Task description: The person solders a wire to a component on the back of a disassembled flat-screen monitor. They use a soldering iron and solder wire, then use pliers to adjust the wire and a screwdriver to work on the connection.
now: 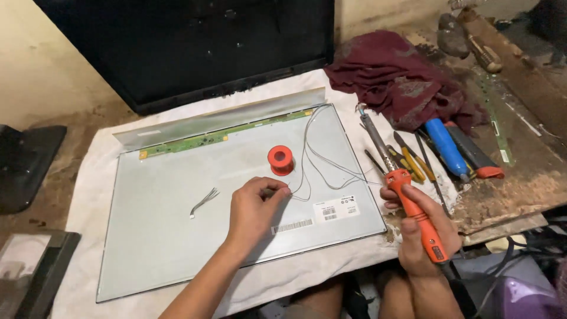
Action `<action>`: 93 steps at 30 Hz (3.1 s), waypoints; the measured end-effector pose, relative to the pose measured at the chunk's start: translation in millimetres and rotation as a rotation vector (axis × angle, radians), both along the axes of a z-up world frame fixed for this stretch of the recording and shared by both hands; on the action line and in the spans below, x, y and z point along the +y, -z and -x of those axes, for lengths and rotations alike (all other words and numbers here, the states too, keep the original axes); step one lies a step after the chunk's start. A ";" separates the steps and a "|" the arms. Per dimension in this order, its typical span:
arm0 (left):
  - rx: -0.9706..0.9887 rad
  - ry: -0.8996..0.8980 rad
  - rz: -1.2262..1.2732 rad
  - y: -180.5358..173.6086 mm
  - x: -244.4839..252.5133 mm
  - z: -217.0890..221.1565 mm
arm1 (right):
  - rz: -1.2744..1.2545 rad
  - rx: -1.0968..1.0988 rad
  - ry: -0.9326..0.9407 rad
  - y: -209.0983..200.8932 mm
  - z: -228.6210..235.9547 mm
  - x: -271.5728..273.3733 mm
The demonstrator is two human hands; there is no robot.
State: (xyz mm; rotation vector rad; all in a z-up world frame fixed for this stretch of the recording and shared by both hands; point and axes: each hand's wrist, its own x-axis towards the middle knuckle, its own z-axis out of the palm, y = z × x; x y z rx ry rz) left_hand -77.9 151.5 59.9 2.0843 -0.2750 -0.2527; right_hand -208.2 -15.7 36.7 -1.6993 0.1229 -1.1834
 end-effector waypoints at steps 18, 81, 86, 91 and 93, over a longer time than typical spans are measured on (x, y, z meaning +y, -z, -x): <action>-0.686 0.079 -0.151 53.4 -15.0 -23.1 | -0.048 0.010 0.015 39.9 -20.2 7.5; -0.828 0.020 -0.173 55.5 -27.6 -20.6 | 0.185 0.299 -0.128 17.6 -22.2 2.1; -0.828 0.033 -0.160 56.1 -27.2 -21.1 | 0.141 0.274 -0.207 10.2 -25.2 5.6; -0.829 0.039 -0.164 55.0 -26.8 -20.8 | 0.165 0.251 -0.208 15.2 -24.0 2.2; -0.810 0.039 -0.179 53.4 -26.9 -20.5 | 0.143 0.290 -0.190 15.0 -22.4 2.7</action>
